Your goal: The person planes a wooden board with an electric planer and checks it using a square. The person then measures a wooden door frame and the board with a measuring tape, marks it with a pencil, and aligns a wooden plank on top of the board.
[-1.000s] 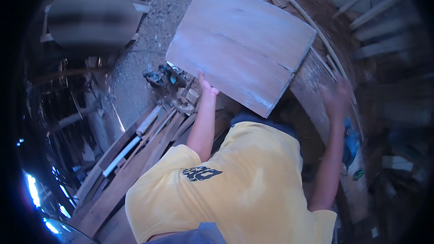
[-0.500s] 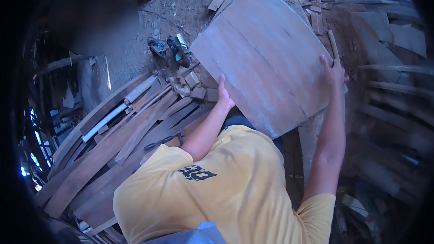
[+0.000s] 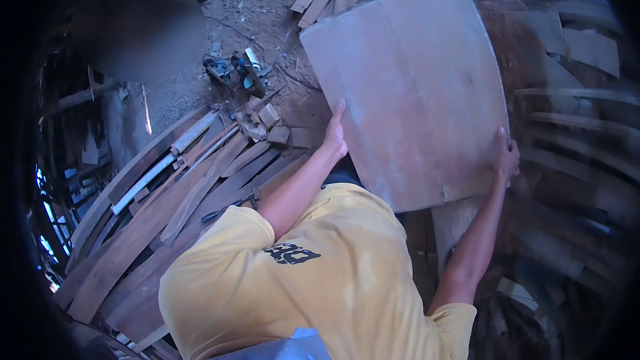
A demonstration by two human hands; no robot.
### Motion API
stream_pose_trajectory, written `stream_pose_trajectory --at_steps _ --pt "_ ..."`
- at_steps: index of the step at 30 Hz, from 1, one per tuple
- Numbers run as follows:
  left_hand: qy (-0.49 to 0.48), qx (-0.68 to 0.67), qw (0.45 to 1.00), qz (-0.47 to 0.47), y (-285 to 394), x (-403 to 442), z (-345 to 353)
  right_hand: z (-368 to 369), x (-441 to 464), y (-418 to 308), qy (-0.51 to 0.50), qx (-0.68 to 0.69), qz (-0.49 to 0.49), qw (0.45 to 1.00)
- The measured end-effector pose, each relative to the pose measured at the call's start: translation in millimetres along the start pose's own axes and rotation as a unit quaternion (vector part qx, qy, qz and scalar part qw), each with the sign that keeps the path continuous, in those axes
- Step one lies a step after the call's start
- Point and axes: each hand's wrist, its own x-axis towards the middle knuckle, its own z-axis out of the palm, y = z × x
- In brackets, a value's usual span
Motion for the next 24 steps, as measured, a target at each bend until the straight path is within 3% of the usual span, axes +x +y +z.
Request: stream_pose_trajectory --at_steps 4,6,7,9,11,13,15,18,24 --pt "0.005 0.057 0.998 0.023 -29 24 20 8 2 33 -0.018 0.004 0.03 0.999" --pt "0.158 0.168 0.97 0.075 -39 32 33 30 3 44 0.03 -0.052 0.041 0.997" --pt "0.153 0.172 0.97 0.074 -42 39 31 37 -1 46 0.033 -0.049 0.046 0.997" --pt "0.191 0.218 0.952 0.096 -50 52 17 50 -22 40 0.18 -0.094 -0.016 0.979" --pt "0.189 0.214 0.954 0.093 -50 51 17 60 -61 17 0.242 -0.113 -0.128 0.955" --pt "0.19 0.209 0.955 0.089 -51 54 16 84 -93 5 0.133 -0.229 -0.22 0.939" --pt "0.205 0.221 0.944 0.135 -56 61 11 86 -131 -29 0.069 -0.165 -0.301 0.936" --pt "0.237 0.262 0.928 0.117 -50 54 18 116 -145 -41 0.077 -0.127 -0.307 0.94" --pt "0.255 0.28 0.915 0.139 -52 54 21 110 -138 -32 0.051 -0.148 -0.354 0.922"
